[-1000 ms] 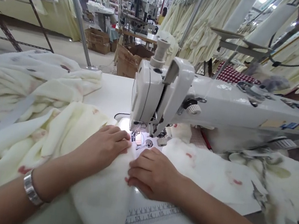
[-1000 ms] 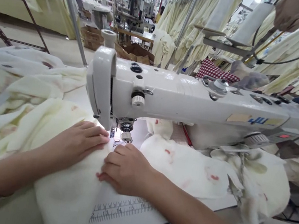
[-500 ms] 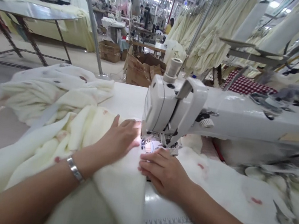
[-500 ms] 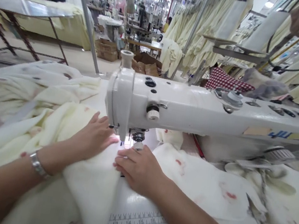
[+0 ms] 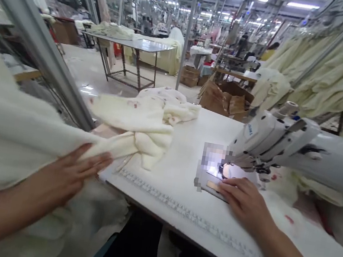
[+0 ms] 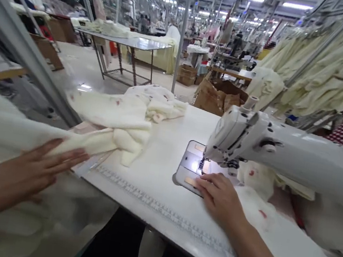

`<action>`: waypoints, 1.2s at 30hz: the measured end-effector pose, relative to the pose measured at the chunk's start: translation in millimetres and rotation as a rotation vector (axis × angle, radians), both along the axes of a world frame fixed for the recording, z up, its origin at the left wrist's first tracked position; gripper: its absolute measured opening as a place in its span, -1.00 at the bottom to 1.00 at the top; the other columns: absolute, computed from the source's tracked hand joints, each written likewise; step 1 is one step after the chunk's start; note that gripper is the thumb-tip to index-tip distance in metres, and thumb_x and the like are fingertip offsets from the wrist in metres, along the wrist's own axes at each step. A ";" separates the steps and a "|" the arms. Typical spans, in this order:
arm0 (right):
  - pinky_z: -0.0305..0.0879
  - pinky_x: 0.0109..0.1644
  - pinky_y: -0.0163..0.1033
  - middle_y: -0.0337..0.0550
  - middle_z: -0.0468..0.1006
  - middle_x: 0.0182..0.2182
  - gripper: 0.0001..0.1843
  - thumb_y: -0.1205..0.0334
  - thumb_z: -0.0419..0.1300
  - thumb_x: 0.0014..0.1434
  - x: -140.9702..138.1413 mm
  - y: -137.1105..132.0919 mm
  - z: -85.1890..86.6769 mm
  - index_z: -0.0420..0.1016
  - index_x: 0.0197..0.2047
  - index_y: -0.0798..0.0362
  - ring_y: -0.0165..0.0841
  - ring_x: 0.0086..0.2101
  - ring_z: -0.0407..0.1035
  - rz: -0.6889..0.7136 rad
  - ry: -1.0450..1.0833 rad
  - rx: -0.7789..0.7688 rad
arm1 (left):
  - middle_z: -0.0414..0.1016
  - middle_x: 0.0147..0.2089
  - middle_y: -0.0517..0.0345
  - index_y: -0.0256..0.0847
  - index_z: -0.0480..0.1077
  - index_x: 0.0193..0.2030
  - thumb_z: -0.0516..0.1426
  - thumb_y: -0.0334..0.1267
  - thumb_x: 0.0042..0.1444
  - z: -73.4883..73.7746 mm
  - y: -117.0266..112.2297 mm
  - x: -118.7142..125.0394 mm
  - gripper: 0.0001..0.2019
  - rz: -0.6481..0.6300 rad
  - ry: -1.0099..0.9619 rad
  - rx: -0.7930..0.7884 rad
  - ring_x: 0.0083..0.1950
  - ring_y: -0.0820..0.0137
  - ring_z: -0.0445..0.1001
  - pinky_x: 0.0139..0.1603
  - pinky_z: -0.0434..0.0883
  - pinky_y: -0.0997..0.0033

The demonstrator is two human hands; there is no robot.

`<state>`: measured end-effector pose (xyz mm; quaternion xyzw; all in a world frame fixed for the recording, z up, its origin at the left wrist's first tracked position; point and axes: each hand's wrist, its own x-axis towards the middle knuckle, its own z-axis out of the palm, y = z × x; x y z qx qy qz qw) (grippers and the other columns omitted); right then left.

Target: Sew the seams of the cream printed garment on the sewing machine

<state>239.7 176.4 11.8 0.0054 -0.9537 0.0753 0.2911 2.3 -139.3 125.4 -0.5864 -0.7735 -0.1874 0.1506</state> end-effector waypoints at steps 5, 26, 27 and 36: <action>0.36 -0.18 -0.08 -0.07 0.57 -0.26 -0.80 0.32 0.15 0.19 -16.3 -42.5 17.2 0.52 -0.13 -0.02 -0.22 -0.24 0.41 0.026 -0.050 -0.057 | 0.37 -0.46 0.22 -0.18 0.31 -0.27 -0.09 -0.23 0.26 4.4 -17.1 36.9 -0.80 -0.074 -0.013 0.085 -0.44 0.47 0.38 -0.40 0.34 0.49; 0.30 -0.01 -0.06 0.02 0.48 -0.11 -0.59 0.07 0.11 0.17 72.7 -58.8 80.3 0.39 0.04 0.05 -0.17 -0.13 0.39 -0.643 -0.522 -0.402 | 0.49 -0.16 0.14 -0.13 0.43 -0.20 -0.04 -0.23 0.19 -52.4 27.9 -91.4 -0.77 -0.306 0.338 -0.017 -0.12 0.27 0.38 -0.03 0.24 0.25; 0.33 -0.05 -0.10 -0.01 0.49 -0.15 -0.65 0.09 0.08 0.20 75.5 -61.9 74.6 0.41 0.01 0.03 -0.21 -0.16 0.40 -0.598 -0.499 -0.369 | 0.49 -0.17 0.18 -0.10 0.43 -0.17 0.00 -0.16 0.18 -63.6 30.2 -75.8 -0.79 -0.380 0.262 -0.020 -0.15 0.31 0.39 -0.05 0.26 0.31; 0.34 -0.14 -0.14 -0.08 0.55 -0.34 -0.73 0.17 -0.03 0.29 92.4 -43.0 44.5 0.47 -0.18 0.02 -0.25 -0.27 0.45 -0.461 -0.324 -0.180 | 0.49 -0.31 0.35 -0.04 0.33 -0.23 -0.03 -0.10 0.23 -64.2 48.6 -30.2 -0.83 -0.148 -0.208 0.068 -0.29 0.42 0.45 -0.24 0.36 0.50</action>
